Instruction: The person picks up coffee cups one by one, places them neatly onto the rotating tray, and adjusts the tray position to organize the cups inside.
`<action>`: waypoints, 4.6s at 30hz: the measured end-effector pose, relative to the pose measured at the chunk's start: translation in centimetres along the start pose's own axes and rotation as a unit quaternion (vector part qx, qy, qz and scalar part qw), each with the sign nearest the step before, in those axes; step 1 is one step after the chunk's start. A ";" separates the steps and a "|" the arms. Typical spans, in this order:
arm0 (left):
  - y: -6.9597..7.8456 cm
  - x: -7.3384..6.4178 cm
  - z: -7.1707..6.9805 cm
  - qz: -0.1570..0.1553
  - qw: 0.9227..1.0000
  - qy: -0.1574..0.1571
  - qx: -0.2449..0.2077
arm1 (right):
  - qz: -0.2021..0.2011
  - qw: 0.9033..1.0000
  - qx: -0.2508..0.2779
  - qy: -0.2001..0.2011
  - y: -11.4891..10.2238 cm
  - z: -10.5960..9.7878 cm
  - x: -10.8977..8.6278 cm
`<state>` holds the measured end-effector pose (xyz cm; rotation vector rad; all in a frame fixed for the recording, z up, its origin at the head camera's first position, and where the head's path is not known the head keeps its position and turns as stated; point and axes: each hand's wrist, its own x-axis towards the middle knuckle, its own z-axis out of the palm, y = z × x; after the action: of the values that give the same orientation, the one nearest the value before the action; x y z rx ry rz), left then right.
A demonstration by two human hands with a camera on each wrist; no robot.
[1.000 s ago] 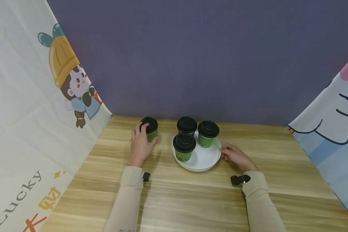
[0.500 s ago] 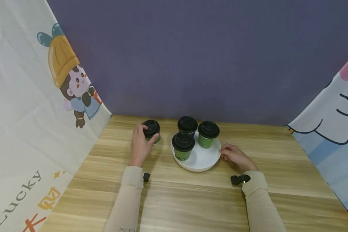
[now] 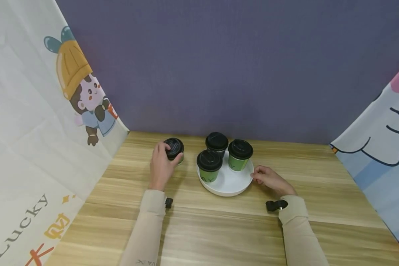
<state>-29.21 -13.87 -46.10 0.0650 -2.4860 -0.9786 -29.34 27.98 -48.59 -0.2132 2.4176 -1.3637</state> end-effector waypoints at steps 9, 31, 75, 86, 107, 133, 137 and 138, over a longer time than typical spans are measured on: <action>0.2 -0.1 -0.3 0.002 1.000 -0.018 0.018 | -0.047 0.996 -0.054 -0.052 -0.6 -0.3 -0.3; 0.1 -0.4 0.1 -0.018 0.997 -0.065 0.024 | 0.003 1.000 -0.004 0.008 -0.8 1.0 0.2; 2.4 -1.3 -3.1 0.045 0.994 -0.081 0.058 | -0.018 1.000 -0.005 -0.018 1.0 1.8 -0.7; 3.7 -1.9 -4.5 0.056 0.991 -0.110 0.055 | 0.018 0.999 0.034 0.034 0.8 2.4 -0.4; 5.3 -2.1 -4.6 0.093 0.983 -0.143 0.066 | 0.006 0.999 0.044 0.029 0.6 2.3 0.0; 8.5 -4.0 -3.0 0.163 0.977 -0.134 0.043 | 0.010 0.999 0.028 0.015 0.9 1.7 -0.4; 8.9 -4.2 -2.6 0.167 0.976 -0.134 0.044 | 0.016 0.999 0.039 0.013 0.9 1.7 -0.4; 9.0 -4.3 -2.5 0.168 0.976 -0.133 0.044 | 0.019 0.999 0.042 0.016 0.9 1.7 -0.4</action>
<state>-23.17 -7.90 -40.32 -0.4734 -2.6598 -0.7738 -28.29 27.16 -50.06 -0.1244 2.3733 -1.4582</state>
